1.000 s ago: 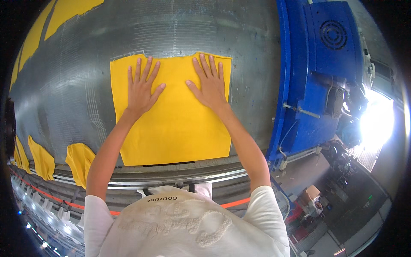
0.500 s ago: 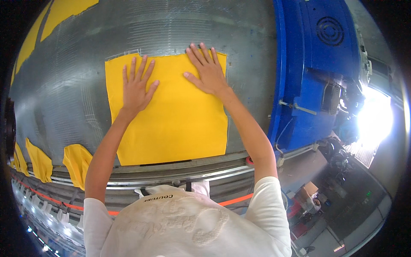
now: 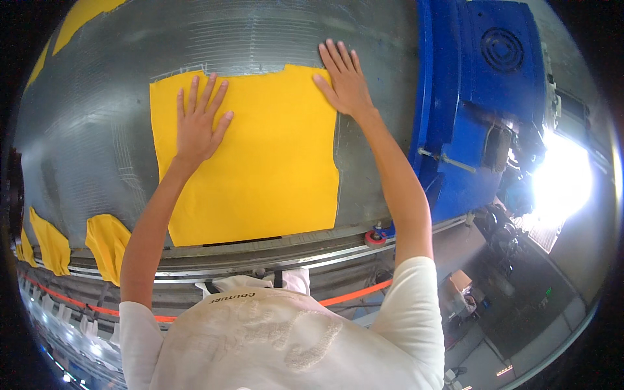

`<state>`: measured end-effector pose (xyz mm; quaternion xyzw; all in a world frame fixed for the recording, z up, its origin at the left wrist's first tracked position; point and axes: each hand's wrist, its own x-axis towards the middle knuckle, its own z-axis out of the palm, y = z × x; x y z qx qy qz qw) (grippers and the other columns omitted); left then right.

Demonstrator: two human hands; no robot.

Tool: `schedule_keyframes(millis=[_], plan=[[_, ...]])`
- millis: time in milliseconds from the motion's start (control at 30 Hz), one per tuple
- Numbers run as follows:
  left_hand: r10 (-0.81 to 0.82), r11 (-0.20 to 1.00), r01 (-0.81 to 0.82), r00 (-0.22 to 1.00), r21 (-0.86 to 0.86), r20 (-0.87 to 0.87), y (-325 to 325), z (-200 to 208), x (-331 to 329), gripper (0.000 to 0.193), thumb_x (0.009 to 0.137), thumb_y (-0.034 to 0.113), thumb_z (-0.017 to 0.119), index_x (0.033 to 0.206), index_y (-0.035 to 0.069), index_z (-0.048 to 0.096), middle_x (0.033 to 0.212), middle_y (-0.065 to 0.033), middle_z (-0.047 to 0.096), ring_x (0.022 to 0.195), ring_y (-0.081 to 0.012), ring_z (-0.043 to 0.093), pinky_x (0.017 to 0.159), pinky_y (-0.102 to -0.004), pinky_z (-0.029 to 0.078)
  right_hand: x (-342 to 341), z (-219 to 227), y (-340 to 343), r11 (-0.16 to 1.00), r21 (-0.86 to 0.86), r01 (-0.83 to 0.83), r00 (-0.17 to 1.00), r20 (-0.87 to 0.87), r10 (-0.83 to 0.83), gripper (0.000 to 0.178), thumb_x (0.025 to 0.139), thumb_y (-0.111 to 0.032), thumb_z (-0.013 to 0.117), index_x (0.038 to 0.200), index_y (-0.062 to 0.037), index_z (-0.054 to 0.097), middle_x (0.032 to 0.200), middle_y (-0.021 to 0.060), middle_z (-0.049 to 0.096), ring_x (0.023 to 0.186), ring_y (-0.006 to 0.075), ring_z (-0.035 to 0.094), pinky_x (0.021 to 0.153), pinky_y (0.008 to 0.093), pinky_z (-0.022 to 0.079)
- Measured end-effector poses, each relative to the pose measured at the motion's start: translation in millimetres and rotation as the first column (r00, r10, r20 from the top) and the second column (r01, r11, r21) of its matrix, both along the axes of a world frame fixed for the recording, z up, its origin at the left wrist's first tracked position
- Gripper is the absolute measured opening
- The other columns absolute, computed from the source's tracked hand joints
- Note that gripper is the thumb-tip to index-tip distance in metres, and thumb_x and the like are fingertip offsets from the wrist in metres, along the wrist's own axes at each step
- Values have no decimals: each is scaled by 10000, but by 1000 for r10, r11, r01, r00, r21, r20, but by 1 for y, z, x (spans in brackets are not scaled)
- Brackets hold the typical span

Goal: The person repeatedly picks up yellow garments from a conveyor belt and places them flat onto a large curved drying drum, smoothing each piece with both hands. The process continues in a steady loop as the belt advances.

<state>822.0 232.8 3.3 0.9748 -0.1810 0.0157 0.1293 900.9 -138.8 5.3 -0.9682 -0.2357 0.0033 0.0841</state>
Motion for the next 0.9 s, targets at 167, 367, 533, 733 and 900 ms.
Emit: schedule_keyframes(millis=[167, 367, 533, 733, 900], plan=[[6, 1000, -6, 1000, -13, 14, 0, 0, 0, 608, 1073, 528, 397, 1624, 272, 377, 1716, -1, 288, 1603, -304, 173, 1296, -550, 63, -8, 5, 29, 971, 93, 222, 968, 98, -231, 671, 1066, -423, 473, 1627, -90, 318, 1691, 206, 270, 1577, 397, 210, 1288, 508, 152], [27, 999, -25, 999, -47, 44, -1, -3, -4, 606, 1081, 513, 396, 1630, 259, 364, 1724, -20, 263, 1603, -325, 160, 1288, -572, 66, -142, 43, 19, 760, 282, 585, 805, -89, -587, 176, 988, -169, 644, 1065, -15, 679, 1088, 184, 660, 1047, 356, 616, 902, 479, 465], [67, 997, -65, 996, -33, 55, -19, -10, -12, 662, 1086, 480, 409, 1649, 149, 304, 1736, -85, 212, 1598, -401, 122, 1270, -612, 57, -222, 46, 37, 596, 283, 752, 659, -291, -694, 162, 949, -164, 706, 969, -5, 681, 930, 151, 681, 809, 316, 654, 720, 422, 499], [-98, 991, 92, 993, -101, -62, -65, 0, -53, 710, 1068, 491, 433, 1648, 107, 288, 1735, -104, 202, 1600, -406, 95, 1268, -619, 37, -228, 40, 49, 530, 381, 758, 645, -312, -698, 114, 958, -115, 683, 1008, -18, 650, 921, 152, 669, 824, 327, 637, 748, 431, 479], [-275, 945, 245, 954, -215, -120, -114, 6, -85, 736, 1043, 521, 463, 1632, 102, 324, 1728, -98, 225, 1599, -395, 115, 1271, -615, 49, -239, 28, 50, 575, 421, 701, 676, -135, -725, 95, 978, -111, 659, 1041, -45, 635, 846, 110, 634, 773, 294, 596, 804, 432, 439]])
